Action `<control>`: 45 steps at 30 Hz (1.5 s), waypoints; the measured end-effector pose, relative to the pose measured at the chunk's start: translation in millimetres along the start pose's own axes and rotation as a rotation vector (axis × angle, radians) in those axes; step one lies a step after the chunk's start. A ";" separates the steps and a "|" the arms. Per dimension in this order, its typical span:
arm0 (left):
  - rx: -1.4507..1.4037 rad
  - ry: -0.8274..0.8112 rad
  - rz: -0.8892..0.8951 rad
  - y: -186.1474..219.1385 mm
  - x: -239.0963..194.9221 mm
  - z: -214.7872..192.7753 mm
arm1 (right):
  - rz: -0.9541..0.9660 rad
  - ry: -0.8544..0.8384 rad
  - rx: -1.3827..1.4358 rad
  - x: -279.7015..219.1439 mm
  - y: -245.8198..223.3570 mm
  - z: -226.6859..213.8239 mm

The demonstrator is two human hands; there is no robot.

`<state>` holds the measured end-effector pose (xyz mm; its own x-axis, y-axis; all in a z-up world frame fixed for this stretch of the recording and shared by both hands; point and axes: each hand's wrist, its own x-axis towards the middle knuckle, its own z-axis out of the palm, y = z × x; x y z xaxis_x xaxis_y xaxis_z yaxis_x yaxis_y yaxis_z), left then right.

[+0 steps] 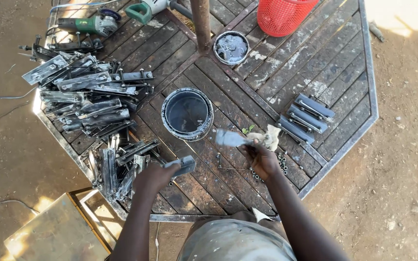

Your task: Applying black sealant to metal brackets using a rag on a workshop table.

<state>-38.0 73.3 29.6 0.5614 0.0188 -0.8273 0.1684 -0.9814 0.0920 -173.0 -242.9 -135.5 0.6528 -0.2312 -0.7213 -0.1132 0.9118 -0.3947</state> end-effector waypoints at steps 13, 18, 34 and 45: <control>-0.026 -0.042 -0.041 -0.7 -5.2 5.0 | 0.002 -0.071 -0.176 51.9 14.2 101.6; -0.056 -0.043 -0.045 4.0 -1.6 -2.7 | -0.022 -0.023 -0.252 64.5 15.4 82.0; -0.076 -0.032 -0.029 -6.4 7.4 7.5 | -0.014 -0.073 -0.096 46.0 11.9 114.1; -0.086 -0.023 -0.033 -2.3 2.1 4.0 | -0.145 -0.068 -0.642 63.6 26.5 100.4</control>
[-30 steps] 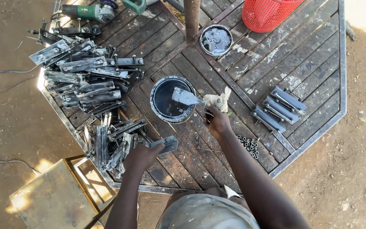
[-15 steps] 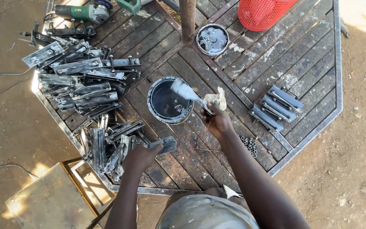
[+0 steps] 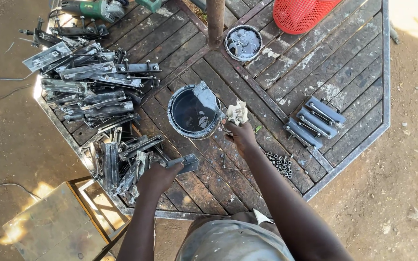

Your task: Applying black sealant to metal brackets using a rag on a workshop table.

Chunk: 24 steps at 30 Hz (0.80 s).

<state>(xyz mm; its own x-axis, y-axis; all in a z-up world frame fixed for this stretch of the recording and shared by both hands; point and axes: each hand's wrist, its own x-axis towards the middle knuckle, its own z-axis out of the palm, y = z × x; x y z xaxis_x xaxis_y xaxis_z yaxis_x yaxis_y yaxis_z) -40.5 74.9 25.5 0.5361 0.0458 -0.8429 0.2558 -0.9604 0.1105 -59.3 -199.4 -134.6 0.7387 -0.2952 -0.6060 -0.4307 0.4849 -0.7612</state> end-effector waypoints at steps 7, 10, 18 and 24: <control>0.006 0.012 -0.024 8.4 3.2 2.5 | -0.024 -0.009 0.125 -68.2 -27.3 -22.9; 0.043 0.006 -0.002 4.0 20.5 16.1 | -0.179 0.093 -0.685 -55.6 35.2 -68.6; -0.629 -0.254 -0.050 -1.5 41.5 45.6 | -0.160 -0.108 -1.687 -66.3 104.6 -97.4; -1.020 -0.530 -0.099 24.9 2.4 31.9 | -0.123 -0.271 -1.649 -76.3 84.1 -97.7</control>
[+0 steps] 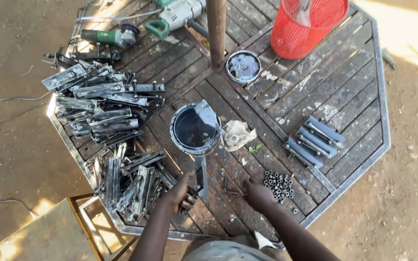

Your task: Applying black sealant to metal brackets using a rag on a workshop table.

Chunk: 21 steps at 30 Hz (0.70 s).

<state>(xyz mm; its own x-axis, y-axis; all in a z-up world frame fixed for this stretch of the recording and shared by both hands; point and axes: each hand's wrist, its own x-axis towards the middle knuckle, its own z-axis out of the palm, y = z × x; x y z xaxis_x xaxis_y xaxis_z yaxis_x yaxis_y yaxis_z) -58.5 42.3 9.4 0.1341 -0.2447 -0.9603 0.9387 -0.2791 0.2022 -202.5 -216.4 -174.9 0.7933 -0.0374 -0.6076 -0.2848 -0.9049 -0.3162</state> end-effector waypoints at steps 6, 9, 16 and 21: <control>-0.150 -0.209 -0.041 -25.0 50.6 0.0 | -0.030 0.096 -0.101 18.4 24.8 41.4; -0.198 -0.239 -0.005 -16.7 39.3 7.0 | 0.009 0.082 0.200 -5.1 -2.3 -16.7; -0.215 -0.318 0.022 -15.8 69.7 -2.9 | -0.062 0.126 1.262 -54.3 -18.2 -91.8; -0.196 -0.338 0.055 -15.7 76.2 2.2 | -0.298 0.190 1.427 -54.3 -25.9 -118.3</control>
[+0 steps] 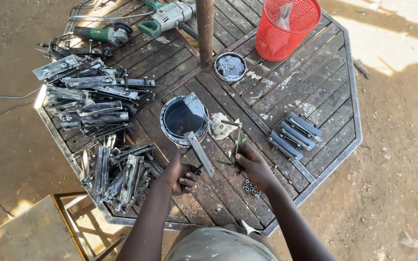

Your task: Applying black sealant to metal brackets using a rag on a workshop table.

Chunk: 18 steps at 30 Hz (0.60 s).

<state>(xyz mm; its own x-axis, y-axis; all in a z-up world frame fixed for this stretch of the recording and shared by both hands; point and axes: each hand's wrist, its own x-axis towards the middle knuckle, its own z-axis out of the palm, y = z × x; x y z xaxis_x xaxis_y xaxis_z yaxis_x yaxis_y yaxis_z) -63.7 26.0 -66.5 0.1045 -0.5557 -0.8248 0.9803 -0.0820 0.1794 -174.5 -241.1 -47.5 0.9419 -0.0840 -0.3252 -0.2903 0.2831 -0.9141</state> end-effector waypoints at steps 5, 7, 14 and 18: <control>0.025 0.003 0.033 4.2 -2.8 6.0 | -0.009 -0.074 -0.101 4.1 5.1 7.4; 0.038 0.008 0.053 6.4 -17.3 18.5 | -0.018 -0.089 -0.154 3.9 10.8 6.8; 0.090 -0.044 0.047 9.5 -22.3 30.8 | -0.044 -0.053 -0.256 -17.9 -6.8 20.7; 0.137 -0.063 0.039 3.2 -20.9 34.7 | 0.013 0.010 -0.414 -34.7 -18.3 32.7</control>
<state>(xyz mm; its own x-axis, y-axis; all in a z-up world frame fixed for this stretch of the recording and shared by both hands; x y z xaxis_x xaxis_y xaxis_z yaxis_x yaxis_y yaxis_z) -68.5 8.7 -30.0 0.1275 -0.6113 -0.7811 0.9433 -0.1686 0.2859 -196.4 -212.2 -11.6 0.9368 -0.0927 -0.3374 -0.3471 -0.1236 -0.9297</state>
